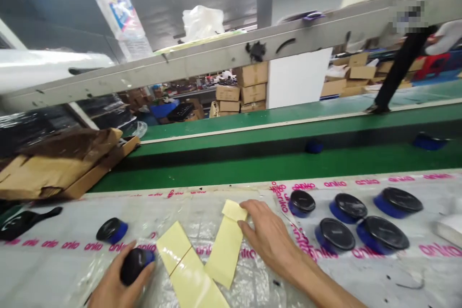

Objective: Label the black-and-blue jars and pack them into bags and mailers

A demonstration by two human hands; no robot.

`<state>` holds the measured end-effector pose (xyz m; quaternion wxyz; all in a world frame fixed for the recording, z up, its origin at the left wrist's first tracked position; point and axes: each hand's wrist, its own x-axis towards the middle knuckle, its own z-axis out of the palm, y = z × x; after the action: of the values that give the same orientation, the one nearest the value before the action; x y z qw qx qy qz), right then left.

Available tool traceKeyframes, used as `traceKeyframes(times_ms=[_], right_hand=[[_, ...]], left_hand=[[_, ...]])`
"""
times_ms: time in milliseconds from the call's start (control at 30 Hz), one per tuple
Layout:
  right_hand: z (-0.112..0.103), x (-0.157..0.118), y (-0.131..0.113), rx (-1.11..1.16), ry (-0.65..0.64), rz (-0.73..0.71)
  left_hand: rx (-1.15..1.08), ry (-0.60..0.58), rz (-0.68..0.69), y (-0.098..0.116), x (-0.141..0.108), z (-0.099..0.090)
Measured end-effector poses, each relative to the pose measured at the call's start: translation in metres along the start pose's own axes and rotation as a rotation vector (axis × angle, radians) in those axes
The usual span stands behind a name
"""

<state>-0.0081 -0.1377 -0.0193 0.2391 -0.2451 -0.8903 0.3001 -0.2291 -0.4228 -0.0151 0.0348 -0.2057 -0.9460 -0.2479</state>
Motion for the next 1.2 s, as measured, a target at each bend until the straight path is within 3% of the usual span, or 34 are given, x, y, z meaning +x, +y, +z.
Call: traceKeyframes(times_ms=[67,133,267,333,400,467,567,667,733,900,1033,1200], right_hand=[[0.011,0.012,0.001,0.032,-0.019,0.044],[0.02,0.02,0.004,0.084,-0.027,0.093],[0.03,0.027,0.014,0.176,-0.051,0.17],[0.029,0.027,0.018,0.242,-0.077,0.195],[0.025,0.026,0.017,0.392,-0.12,0.22],[0.018,0.024,0.014,0.675,-0.176,0.274],[0.006,0.019,0.008,1.046,-0.212,0.391],[0.0,0.015,0.004,1.06,-0.172,0.441],[-0.001,0.013,0.004,0.967,-0.123,0.411],[0.001,0.007,0.006,0.503,0.058,0.171],[0.0,0.001,0.001,0.489,0.055,0.126],[-0.006,-0.006,-0.005,0.322,0.14,-0.22]], left_hand=[[-0.01,-0.036,0.041,-0.001,-0.004,0.008],[-0.026,0.059,0.159,0.01,-0.008,0.009],[-0.135,0.255,0.33,0.061,-0.019,0.01],[-0.317,0.114,0.337,0.093,-0.025,0.019],[-0.491,-0.139,0.252,0.121,-0.026,0.034],[-0.608,-0.322,0.147,0.143,-0.024,0.049],[-0.817,-0.531,0.095,0.163,-0.016,0.06],[-1.045,-0.763,0.046,0.173,-0.012,0.063],[-1.112,-0.851,0.019,0.176,-0.013,0.064],[-1.136,-0.849,0.018,0.179,-0.015,0.068],[-1.135,-0.798,0.052,0.177,-0.013,0.067],[-1.116,-0.52,0.117,0.174,-0.015,0.068]])
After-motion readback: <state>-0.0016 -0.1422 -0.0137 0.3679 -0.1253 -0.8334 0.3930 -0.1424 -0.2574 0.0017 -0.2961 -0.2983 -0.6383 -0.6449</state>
